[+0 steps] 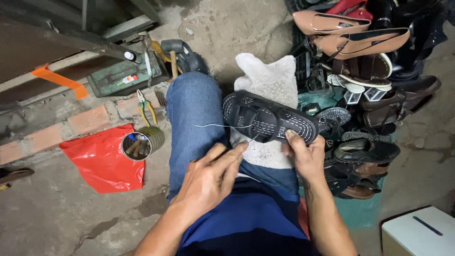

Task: The person sits on the floor and sews a black sandal using a needle and white thread. They repeatedly push the needle through the sandal's strap and pull the thread tight to secure the stitching. The person works on the sandal while it rests on their lap, surrounded by other footwear.

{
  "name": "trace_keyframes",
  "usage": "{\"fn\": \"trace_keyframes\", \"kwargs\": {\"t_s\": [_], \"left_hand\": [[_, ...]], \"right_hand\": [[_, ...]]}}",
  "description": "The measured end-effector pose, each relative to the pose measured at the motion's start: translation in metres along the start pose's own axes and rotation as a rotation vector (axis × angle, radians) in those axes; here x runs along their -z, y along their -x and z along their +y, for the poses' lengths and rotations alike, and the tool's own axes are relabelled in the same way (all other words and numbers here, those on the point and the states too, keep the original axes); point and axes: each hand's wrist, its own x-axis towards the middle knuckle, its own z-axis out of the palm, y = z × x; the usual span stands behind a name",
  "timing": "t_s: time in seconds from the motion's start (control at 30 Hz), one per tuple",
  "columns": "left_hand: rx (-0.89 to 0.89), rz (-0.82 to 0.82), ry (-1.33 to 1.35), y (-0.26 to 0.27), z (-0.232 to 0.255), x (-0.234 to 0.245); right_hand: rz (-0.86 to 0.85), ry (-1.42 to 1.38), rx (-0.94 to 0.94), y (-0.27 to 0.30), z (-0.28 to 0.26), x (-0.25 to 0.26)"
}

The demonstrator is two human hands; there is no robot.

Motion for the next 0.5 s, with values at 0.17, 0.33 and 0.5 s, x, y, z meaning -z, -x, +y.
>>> {"fn": "trace_keyframes", "kwargs": {"t_s": [0.17, 0.33, 0.5], "left_hand": [[-0.046, 0.171, -0.348, -0.017, 0.006, -0.015], [-0.072, 0.193, -0.448, -0.024, 0.013, -0.020], [-0.105, 0.221, -0.503, -0.027, 0.014, -0.022]], "right_hand": [[0.023, -0.042, 0.009, -0.006, -0.014, -0.007], [-0.006, -0.074, 0.039, -0.007, -0.009, -0.004], [-0.025, -0.047, 0.049, -0.008, -0.007, -0.002]]}}
